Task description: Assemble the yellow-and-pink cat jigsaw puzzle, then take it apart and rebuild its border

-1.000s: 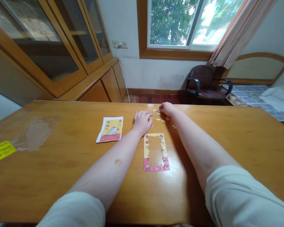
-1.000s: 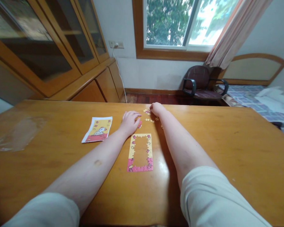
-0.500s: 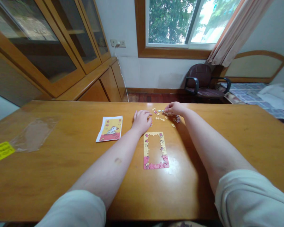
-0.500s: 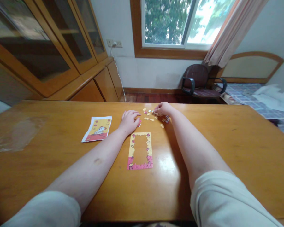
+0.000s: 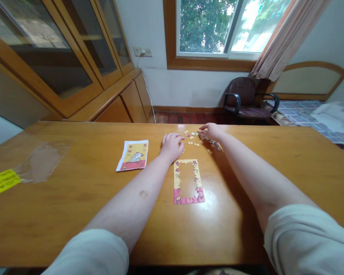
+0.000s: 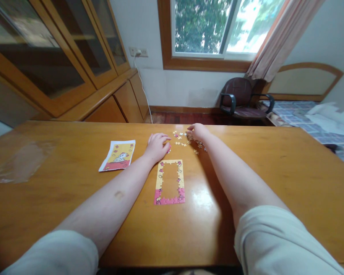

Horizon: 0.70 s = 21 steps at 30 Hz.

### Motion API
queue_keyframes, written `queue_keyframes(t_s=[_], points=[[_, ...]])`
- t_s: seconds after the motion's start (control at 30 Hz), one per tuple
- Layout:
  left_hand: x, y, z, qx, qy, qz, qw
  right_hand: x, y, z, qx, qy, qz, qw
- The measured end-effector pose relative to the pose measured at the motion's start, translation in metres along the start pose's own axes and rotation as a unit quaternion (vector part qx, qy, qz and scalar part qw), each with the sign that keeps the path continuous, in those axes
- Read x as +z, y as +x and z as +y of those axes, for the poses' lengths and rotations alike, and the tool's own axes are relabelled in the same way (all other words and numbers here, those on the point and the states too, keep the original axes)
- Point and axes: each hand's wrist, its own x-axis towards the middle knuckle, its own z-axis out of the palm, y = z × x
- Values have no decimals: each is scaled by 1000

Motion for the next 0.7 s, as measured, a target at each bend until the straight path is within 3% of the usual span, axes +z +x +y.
queue_keyframes(t_s=[0.17, 0.43, 0.7], points=[[1, 0, 0, -3, 5, 0, 1000, 10, 16, -9, -5, -24, -38, 999], [1, 0, 0, 1, 5, 3, 1000, -2, 23, -10, 3, 28, -57, 998], [1, 0, 0, -4, 12, -3, 1000, 11, 31, -26, 29, -46, -81, 995]])
